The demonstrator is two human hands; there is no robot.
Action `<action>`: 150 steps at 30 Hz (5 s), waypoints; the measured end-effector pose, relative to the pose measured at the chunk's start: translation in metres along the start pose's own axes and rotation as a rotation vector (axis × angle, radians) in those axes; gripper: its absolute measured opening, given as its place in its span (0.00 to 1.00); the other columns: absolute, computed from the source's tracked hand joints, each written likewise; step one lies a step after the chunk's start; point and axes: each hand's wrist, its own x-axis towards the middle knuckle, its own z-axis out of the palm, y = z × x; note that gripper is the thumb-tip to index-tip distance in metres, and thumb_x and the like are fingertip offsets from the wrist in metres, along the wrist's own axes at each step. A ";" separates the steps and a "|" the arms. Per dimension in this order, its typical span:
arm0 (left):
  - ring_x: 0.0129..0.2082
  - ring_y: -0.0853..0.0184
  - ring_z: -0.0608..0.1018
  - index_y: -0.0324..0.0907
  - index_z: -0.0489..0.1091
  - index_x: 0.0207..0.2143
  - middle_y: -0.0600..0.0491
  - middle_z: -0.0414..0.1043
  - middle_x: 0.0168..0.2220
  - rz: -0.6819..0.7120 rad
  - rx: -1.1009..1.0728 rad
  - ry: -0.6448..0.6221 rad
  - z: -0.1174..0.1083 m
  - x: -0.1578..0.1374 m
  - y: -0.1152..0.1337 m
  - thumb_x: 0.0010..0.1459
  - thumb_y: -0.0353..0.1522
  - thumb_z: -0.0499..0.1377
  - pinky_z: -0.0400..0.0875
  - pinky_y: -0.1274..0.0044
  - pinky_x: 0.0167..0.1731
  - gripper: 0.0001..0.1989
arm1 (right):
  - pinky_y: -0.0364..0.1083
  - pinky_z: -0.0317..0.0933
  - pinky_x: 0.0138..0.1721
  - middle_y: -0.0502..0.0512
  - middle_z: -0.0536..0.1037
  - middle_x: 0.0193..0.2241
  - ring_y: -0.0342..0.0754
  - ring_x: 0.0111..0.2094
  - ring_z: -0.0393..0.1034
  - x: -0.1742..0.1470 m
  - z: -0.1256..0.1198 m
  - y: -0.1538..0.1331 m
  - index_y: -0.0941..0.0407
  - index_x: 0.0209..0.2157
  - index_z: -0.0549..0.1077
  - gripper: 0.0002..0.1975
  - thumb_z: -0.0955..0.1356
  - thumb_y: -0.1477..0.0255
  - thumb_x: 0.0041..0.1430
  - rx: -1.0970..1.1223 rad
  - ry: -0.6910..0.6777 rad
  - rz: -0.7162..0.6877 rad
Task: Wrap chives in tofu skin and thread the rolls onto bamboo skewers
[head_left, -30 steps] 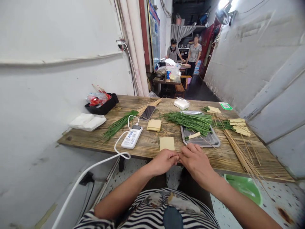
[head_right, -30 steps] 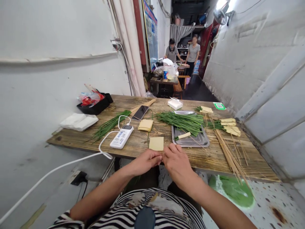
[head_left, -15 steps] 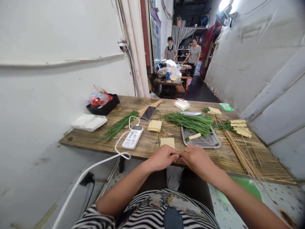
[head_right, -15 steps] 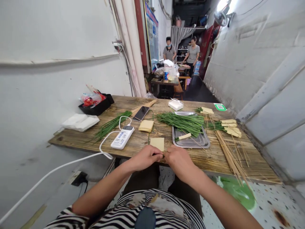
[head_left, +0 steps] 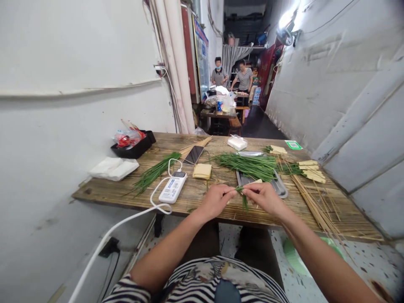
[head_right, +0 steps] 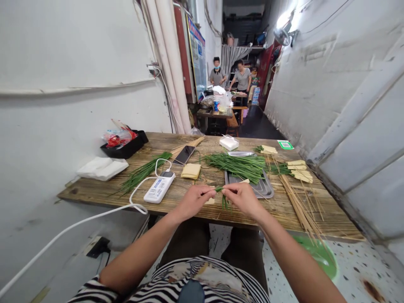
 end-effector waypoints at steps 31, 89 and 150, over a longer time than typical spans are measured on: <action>0.28 0.69 0.70 0.37 0.74 0.29 0.54 0.72 0.26 -0.063 0.117 -0.314 0.004 0.009 0.002 0.60 0.31 0.49 0.60 0.81 0.31 0.15 | 0.45 0.62 0.36 0.55 0.79 0.35 0.47 0.35 0.71 -0.010 -0.011 0.001 0.56 0.40 0.77 0.10 0.67 0.69 0.58 -0.372 -0.161 -0.219; 0.17 0.78 0.56 0.38 0.62 0.26 0.61 0.55 0.20 -0.346 -0.448 -0.510 -0.027 0.012 -0.045 0.55 0.48 0.55 0.51 0.83 0.18 0.21 | 0.43 0.59 0.32 0.56 0.72 0.29 0.46 0.31 0.66 0.027 0.043 0.009 0.59 0.35 0.72 0.14 0.57 0.72 0.66 -0.794 -0.080 -0.615; 0.35 0.68 0.73 0.42 0.75 0.33 0.51 0.76 0.32 0.364 0.462 0.076 0.003 -0.027 -0.123 0.63 0.32 0.54 0.65 0.73 0.38 0.10 | 0.45 0.54 0.34 0.58 0.70 0.32 0.48 0.35 0.58 0.033 0.071 0.095 0.62 0.39 0.71 0.12 0.57 0.75 0.66 -0.793 -0.172 -0.698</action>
